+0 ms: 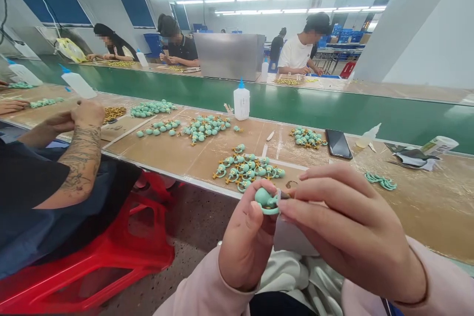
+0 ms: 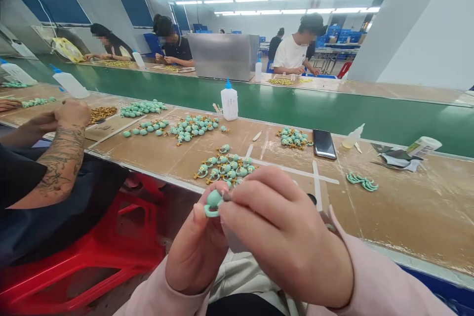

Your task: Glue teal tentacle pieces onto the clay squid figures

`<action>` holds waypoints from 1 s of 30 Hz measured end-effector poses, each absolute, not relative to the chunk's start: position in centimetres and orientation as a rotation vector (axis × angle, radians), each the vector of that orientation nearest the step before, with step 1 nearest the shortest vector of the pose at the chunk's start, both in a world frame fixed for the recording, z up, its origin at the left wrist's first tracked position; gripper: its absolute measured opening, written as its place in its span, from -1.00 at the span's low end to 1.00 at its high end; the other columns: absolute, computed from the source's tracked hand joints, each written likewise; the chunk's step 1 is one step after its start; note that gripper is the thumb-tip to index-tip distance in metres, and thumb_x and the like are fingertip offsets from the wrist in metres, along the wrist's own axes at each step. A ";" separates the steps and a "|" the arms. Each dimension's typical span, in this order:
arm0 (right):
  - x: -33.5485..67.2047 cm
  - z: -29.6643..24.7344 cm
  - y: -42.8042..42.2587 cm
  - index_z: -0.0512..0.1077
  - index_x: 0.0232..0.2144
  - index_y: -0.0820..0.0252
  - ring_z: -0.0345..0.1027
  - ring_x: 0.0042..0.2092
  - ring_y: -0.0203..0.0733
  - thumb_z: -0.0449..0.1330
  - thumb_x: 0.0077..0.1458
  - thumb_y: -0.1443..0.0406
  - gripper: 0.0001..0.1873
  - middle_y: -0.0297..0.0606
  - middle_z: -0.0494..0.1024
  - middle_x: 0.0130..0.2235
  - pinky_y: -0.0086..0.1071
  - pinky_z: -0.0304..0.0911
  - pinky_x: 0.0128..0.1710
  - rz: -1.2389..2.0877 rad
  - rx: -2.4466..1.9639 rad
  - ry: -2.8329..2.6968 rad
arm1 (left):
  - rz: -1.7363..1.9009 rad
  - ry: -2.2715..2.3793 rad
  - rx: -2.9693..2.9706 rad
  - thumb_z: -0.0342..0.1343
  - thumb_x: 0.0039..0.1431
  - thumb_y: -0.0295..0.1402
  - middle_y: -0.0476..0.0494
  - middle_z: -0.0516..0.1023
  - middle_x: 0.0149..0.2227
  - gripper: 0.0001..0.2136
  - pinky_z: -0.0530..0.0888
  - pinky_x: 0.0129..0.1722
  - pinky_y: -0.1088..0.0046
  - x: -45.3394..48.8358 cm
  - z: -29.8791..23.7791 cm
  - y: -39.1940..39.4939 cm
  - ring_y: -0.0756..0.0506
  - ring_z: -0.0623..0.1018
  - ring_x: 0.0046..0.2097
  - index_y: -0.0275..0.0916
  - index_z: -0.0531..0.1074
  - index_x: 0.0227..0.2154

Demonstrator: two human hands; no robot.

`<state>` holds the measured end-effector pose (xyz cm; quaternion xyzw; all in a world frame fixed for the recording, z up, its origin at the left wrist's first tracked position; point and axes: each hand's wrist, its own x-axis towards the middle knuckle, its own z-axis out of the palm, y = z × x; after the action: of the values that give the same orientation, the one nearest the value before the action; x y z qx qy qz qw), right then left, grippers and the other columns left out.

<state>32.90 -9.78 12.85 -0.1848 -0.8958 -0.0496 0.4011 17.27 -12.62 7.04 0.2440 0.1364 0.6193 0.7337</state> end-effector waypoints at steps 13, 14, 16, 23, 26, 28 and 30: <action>34.0 15.5 -8.5 0.40 -0.41 0.28 0.12 -0.30 -0.29 0.09 0.18 0.52 -0.83 -0.30 0.38 -0.38 -0.38 0.11 -0.30 0.384 -0.451 -2.621 | 1.146 0.442 1.007 0.25 0.12 -0.18 -0.11 0.43 -0.22 -0.70 0.32 -0.21 0.51 15.5 6.1 -10.9 -0.05 0.41 -0.20 -0.22 0.47 -0.14; 34.1 15.6 -8.4 0.40 -0.43 0.28 0.14 -0.29 -0.30 0.10 0.20 0.50 -0.83 -0.30 0.38 -0.38 -0.39 0.12 -0.29 0.434 -0.451 -2.640 | 1.109 0.445 0.989 0.26 0.10 -0.19 -0.11 0.43 -0.24 -0.69 0.33 -0.23 0.52 15.5 6.2 -10.8 -0.04 0.42 -0.22 -0.24 0.48 -0.15; 34.6 15.9 -8.2 0.41 -0.41 0.28 0.17 -0.28 -0.31 0.10 0.22 0.48 -0.83 -0.29 0.40 -0.38 -0.40 0.13 -0.29 0.504 -0.447 -2.632 | 1.047 0.421 0.896 0.29 0.08 -0.20 -0.08 0.45 -0.32 -0.69 0.35 -0.27 0.53 15.6 6.5 -10.6 0.00 0.44 -0.29 -0.27 0.48 -0.18; 36.2 15.9 -10.2 0.49 -0.29 0.29 0.28 -0.28 -0.30 0.21 0.14 0.47 -0.92 -0.23 0.44 -0.32 -0.38 0.26 -0.25 0.460 -0.434 -2.324 | 1.037 0.266 0.594 0.05 0.29 -0.21 -0.28 0.63 -0.17 -0.76 0.47 -0.10 0.41 16.4 7.4 -11.1 -0.13 0.62 -0.13 -0.28 0.43 -0.17; 36.1 15.2 -10.7 0.49 -0.27 0.31 0.29 -0.27 -0.28 0.24 0.09 0.51 -0.86 -0.22 0.45 -0.30 -0.36 0.28 -0.25 0.392 -0.438 -2.277 | 1.028 0.184 0.572 -0.04 0.35 -0.26 -0.27 0.63 -0.16 -0.76 0.48 -0.12 0.45 16.5 7.6 -11.4 -0.08 0.63 -0.15 -0.30 0.43 -0.14; 35.9 14.9 -10.7 0.50 -0.27 0.31 0.28 -0.27 -0.28 0.25 0.06 0.53 -0.84 -0.22 0.45 -0.31 -0.36 0.27 -0.26 0.353 -0.452 -2.250 | 1.027 0.170 0.571 -0.03 0.35 -0.27 -0.27 0.63 -0.18 -0.77 0.49 -0.19 0.47 16.6 7.7 -11.6 -0.06 0.62 -0.22 -0.29 0.43 -0.13; 35.7 14.7 -10.7 0.50 -0.28 0.30 0.27 -0.27 -0.28 0.26 0.05 0.53 -0.84 -0.23 0.45 -0.31 -0.36 0.27 -0.26 0.317 -0.466 -2.246 | 1.025 0.187 0.572 0.02 0.32 -0.25 -0.24 0.62 -0.21 -0.78 0.48 -0.23 0.48 16.7 7.7 -11.6 -0.05 0.61 -0.26 -0.29 0.43 -0.14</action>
<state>35.67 -10.65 14.75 -0.1844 -0.8884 0.1254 0.4014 16.70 -11.64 7.73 0.2693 0.0880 0.4828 0.8286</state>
